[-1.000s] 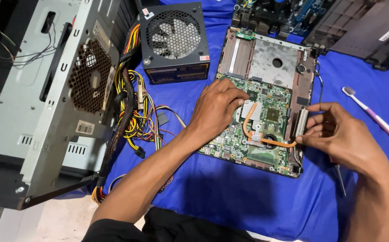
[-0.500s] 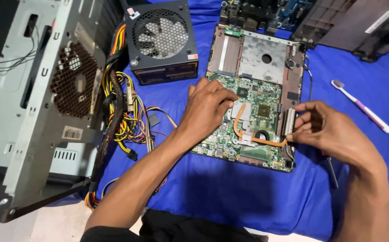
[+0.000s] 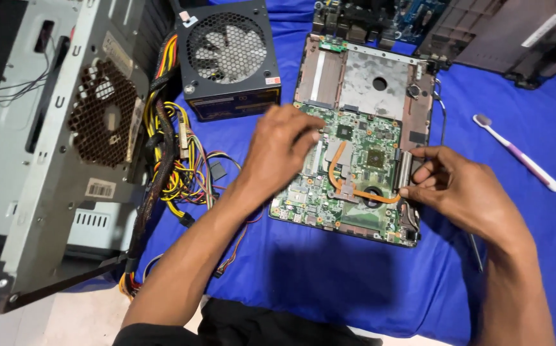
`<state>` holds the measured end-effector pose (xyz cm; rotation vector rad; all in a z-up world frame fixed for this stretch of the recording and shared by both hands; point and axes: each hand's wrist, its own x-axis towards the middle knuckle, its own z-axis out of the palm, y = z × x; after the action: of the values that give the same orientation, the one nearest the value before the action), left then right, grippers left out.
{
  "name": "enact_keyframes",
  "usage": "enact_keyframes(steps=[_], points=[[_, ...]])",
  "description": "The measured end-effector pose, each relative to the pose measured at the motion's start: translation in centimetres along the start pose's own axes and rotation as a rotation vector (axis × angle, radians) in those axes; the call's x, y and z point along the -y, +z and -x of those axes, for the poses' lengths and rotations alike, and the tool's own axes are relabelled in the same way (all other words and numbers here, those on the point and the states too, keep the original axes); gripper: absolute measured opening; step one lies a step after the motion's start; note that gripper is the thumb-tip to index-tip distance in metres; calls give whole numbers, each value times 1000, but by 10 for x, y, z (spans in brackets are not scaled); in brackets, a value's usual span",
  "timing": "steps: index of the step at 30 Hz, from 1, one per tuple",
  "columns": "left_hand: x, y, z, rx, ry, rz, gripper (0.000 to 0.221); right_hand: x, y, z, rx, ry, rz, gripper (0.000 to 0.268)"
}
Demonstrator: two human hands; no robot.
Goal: The person is installing a heatsink onto a laptop motherboard, securing it with a screwdriver, and then cleaning the board with a toothbrush.
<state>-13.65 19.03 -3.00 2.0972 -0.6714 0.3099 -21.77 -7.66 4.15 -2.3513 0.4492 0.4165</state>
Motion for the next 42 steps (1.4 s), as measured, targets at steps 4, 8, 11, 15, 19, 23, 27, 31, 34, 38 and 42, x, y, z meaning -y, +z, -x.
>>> enact_keyframes(steps=[4,8,11,15,19,23,27,31,34,38,42], points=[[1,-39,-5,-159,-26,-14,14,-3,2,-4,6,-27,72,65],[1,-50,-5,-174,-43,-4,15,0,2,-3,14,-5,68,73],[3,-46,-2,-145,-44,-2,14,-1,2,-3,18,-29,94,79],[2,-46,-1,-114,-47,-5,14,3,1,-1,6,-49,91,78],[1,-48,1,-120,-34,-13,13,-3,1,-2,-17,-139,53,71],[-3,-39,4,-61,-39,-5,14,-5,-1,-2,-13,-140,-90,72],[-7,-24,8,14,24,-20,19,-9,-1,-3,-13,-186,-137,67],[-14,-12,13,116,45,-6,29,-16,-1,-6,-97,-254,-37,57],[-16,-7,17,161,120,-62,40,-14,-1,-6,-94,-237,-89,61],[-15,-3,21,173,135,-116,53,-25,1,-12,-177,-329,67,62],[-16,-1,21,175,144,-123,52,-43,1,-21,-318,-423,248,44]])
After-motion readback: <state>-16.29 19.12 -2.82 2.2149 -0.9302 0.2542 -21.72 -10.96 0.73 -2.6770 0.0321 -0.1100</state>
